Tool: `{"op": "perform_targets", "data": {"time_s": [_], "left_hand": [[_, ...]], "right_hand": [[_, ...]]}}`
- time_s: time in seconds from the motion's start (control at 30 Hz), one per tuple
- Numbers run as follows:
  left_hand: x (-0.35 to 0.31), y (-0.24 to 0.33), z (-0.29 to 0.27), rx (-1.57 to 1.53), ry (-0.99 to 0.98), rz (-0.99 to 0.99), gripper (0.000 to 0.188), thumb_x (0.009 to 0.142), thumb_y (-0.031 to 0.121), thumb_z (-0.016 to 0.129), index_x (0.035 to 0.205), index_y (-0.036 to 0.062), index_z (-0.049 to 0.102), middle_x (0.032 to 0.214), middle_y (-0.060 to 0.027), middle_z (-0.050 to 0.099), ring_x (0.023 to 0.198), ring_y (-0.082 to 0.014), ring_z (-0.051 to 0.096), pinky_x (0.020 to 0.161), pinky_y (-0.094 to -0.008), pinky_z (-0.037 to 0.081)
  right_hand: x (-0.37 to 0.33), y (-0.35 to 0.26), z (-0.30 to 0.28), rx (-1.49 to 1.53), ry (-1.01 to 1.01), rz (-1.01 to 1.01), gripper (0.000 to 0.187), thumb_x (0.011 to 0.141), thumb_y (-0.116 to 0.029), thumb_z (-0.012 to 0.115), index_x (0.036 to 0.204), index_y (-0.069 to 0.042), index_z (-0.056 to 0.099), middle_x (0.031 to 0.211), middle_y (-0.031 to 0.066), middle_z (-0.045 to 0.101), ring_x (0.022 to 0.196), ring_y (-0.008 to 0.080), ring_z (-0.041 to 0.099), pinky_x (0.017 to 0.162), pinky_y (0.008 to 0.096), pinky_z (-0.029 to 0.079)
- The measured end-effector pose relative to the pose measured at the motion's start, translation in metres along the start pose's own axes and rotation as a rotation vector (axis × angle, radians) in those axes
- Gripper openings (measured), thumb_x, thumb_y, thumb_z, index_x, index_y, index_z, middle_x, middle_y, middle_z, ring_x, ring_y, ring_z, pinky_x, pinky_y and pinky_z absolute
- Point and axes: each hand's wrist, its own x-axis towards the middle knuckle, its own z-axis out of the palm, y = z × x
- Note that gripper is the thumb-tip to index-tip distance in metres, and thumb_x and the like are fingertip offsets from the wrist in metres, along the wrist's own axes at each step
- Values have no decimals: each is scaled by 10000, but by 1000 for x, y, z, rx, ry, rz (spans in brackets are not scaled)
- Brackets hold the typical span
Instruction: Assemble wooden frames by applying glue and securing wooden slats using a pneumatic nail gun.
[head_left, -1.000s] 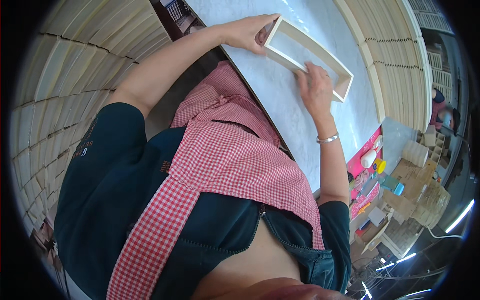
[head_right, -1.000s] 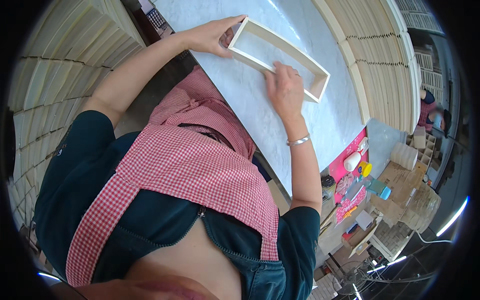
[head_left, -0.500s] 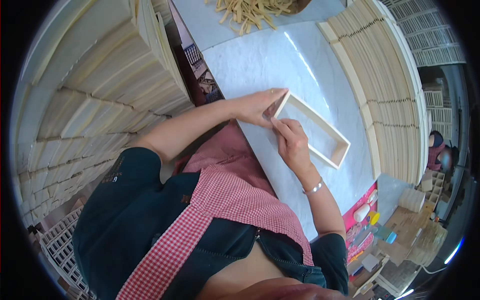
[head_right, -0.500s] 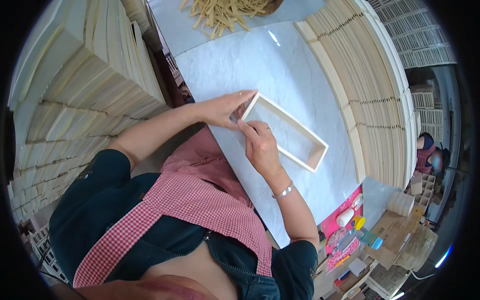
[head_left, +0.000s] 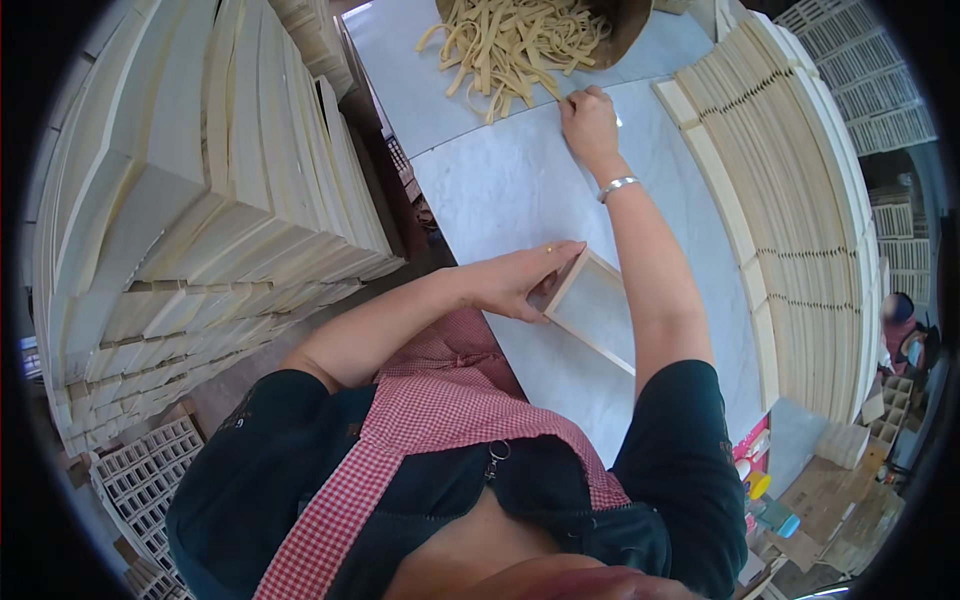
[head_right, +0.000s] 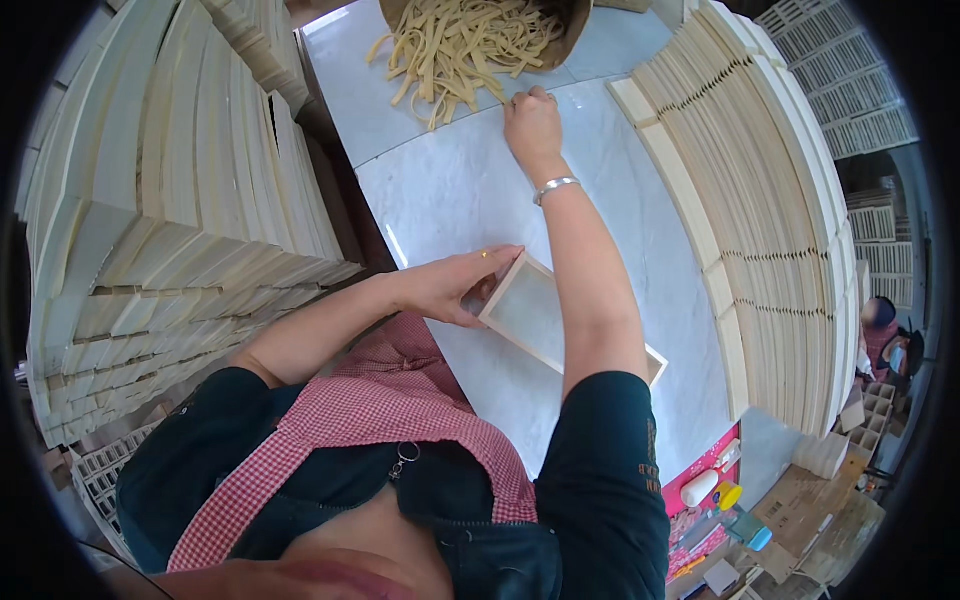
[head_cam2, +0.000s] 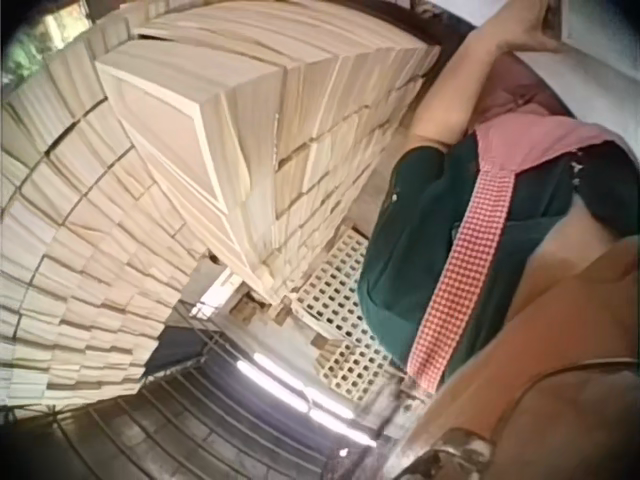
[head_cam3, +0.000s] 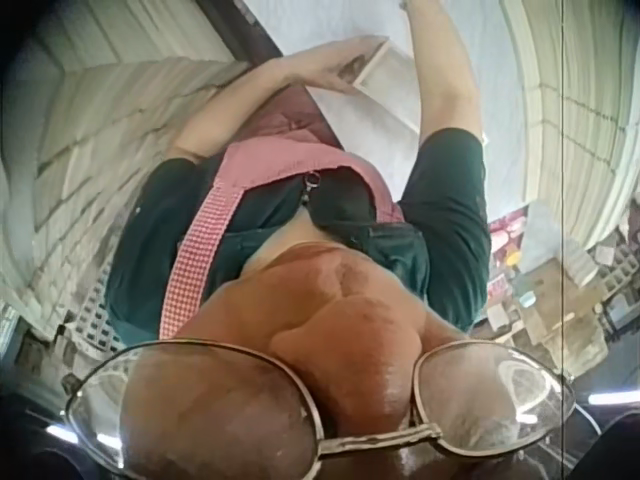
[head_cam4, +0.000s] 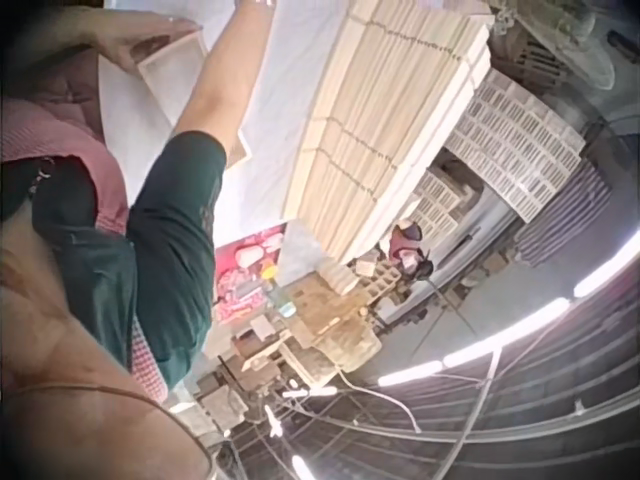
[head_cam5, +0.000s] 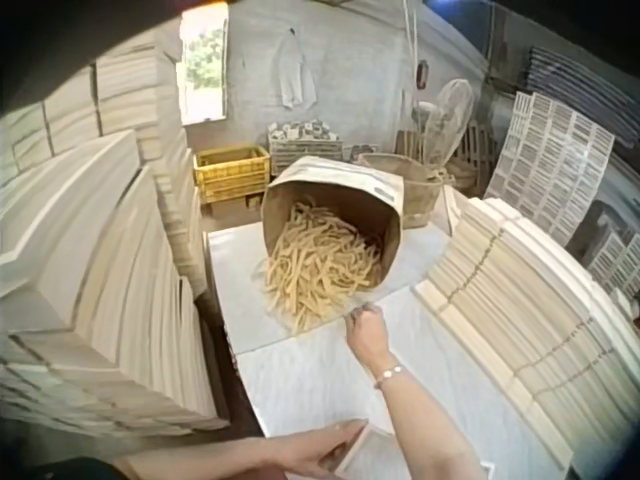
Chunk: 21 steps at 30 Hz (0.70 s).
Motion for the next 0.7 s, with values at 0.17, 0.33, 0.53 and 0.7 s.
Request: {"op": "perform_targets", "data": {"time_s": [0.17,0.33,0.53,0.7], "left_hand": [[-1,-12,6,15,26,55,1038,731,-4,782,1589,-4,198,1235,-170,548,871,-255,557,793,-318,514],[-6,-6,7,-5,-39,21,1064,704,-34,777,1594,24,197,1223,-177,570,883,-258,573,795,-327,526],[-5,-1,21,44,-32,41,1106,679,-40,797,1601,31,191,1258,-193,588,908,-258,606,826,-337,546],[-11,11,19,27,-3,-4,1127,650,-10,830,1597,34,221,1271,-192,595,925,-271,619,841,-338,548]], "right_hand": [[-53,-4,-80,302,163,70,93,809,-94,713,832,-4,702,841,100,686,742,265,620,722,366,519],[-122,8,-176,370,296,286,108,842,-128,721,835,-28,683,729,28,639,657,165,547,649,289,474],[-177,-5,-198,358,-96,369,67,913,-79,684,892,-16,689,763,-6,646,672,86,528,631,218,443],[-194,-60,-198,481,-382,304,78,927,-83,673,916,-7,689,737,-3,641,656,94,536,603,242,436]]}}
